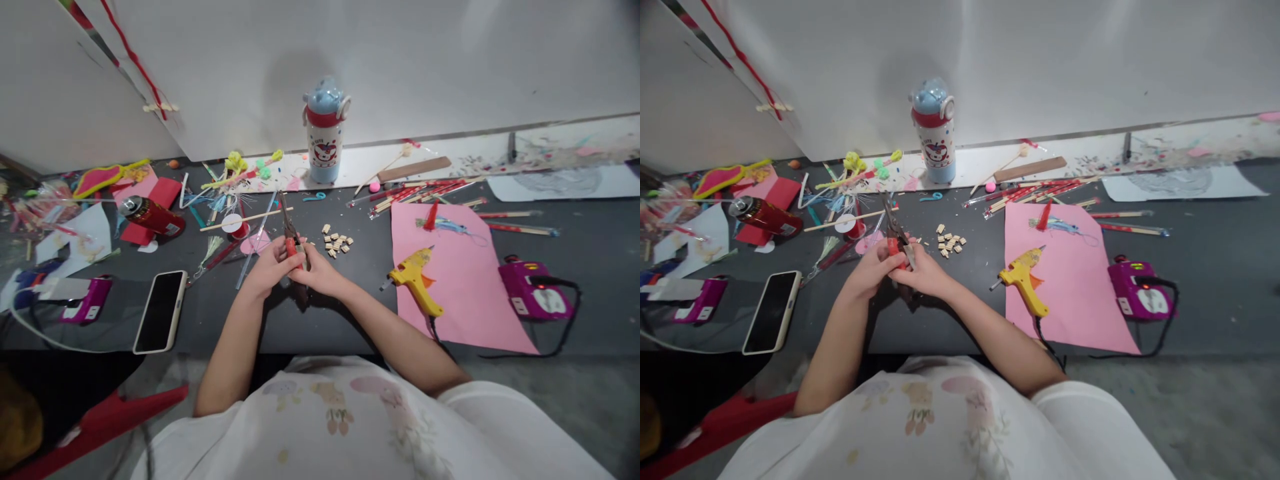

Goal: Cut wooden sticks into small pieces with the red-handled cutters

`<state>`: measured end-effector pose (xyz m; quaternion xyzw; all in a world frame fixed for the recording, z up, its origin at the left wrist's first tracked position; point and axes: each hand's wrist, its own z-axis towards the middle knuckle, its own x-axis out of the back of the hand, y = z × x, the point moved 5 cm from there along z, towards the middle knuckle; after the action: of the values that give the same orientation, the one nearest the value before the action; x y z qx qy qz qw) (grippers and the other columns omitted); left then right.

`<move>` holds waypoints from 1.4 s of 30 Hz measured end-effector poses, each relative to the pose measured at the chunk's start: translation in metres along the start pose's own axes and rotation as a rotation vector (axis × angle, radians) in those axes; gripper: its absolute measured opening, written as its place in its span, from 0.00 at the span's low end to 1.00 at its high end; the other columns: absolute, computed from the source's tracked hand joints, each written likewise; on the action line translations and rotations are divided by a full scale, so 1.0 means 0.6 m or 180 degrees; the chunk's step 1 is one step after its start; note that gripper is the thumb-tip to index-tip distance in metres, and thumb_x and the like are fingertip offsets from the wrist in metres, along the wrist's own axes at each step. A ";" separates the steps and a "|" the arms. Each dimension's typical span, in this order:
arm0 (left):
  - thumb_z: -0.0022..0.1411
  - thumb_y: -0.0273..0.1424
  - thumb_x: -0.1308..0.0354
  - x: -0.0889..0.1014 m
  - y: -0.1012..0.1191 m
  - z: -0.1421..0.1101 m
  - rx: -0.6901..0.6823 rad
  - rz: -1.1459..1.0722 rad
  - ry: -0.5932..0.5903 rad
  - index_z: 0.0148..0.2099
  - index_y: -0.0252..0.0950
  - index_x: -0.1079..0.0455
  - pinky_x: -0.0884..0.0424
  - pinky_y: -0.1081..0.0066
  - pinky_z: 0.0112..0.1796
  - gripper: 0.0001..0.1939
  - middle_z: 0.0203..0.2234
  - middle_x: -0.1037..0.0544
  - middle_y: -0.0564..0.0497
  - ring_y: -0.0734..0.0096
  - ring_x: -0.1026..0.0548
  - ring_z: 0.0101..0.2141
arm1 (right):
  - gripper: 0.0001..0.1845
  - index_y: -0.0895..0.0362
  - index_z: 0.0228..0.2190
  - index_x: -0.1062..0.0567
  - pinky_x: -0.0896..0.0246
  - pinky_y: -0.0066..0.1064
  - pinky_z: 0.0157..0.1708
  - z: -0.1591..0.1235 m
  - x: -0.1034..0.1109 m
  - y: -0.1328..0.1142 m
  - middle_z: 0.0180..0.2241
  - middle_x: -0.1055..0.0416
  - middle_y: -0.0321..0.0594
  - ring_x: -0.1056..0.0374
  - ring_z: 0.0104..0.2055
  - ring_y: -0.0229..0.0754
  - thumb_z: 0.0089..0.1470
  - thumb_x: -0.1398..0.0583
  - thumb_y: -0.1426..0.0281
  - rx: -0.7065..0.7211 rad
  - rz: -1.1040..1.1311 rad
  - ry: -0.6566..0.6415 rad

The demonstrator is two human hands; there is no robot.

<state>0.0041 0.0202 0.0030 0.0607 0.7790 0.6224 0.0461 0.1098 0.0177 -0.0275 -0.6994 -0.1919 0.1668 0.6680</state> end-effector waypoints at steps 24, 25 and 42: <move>0.62 0.28 0.51 0.110 0.094 -0.077 -0.2224 0.4182 0.1538 0.50 0.43 0.29 0.33 0.71 0.40 0.16 0.39 0.21 0.49 0.67 0.23 0.39 | 0.32 0.57 0.46 0.41 0.44 0.30 0.34 -0.022 0.001 -0.037 0.33 0.42 0.33 0.43 0.32 0.36 0.44 0.36 0.58 0.0375 -0.0517 -0.0780; 0.62 0.28 0.51 0.112 0.094 -0.078 -0.2192 0.4240 0.1512 0.50 0.43 0.29 0.33 0.71 0.39 0.16 0.39 0.21 0.50 0.67 0.23 0.39 | 0.31 0.57 0.46 0.41 0.44 0.30 0.34 -0.021 0.001 -0.036 0.33 0.42 0.33 0.43 0.32 0.36 0.45 0.37 0.58 0.0394 -0.0541 -0.0805; 0.60 0.31 0.46 0.119 0.133 -0.093 -0.1853 0.3314 0.0983 0.42 0.40 0.25 0.29 0.72 0.36 0.11 0.31 0.20 0.51 0.71 0.23 0.32 | 0.37 0.59 0.50 0.43 0.40 0.35 0.42 -0.025 0.002 -0.042 0.40 0.39 0.41 0.40 0.39 0.40 0.42 0.36 0.59 0.0859 -0.0694 -0.1002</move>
<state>-0.0720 -0.0053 0.0936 0.3271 0.4430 0.7519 -0.3626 0.1169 0.0063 -0.0015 -0.5442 -0.3441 0.2248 0.7314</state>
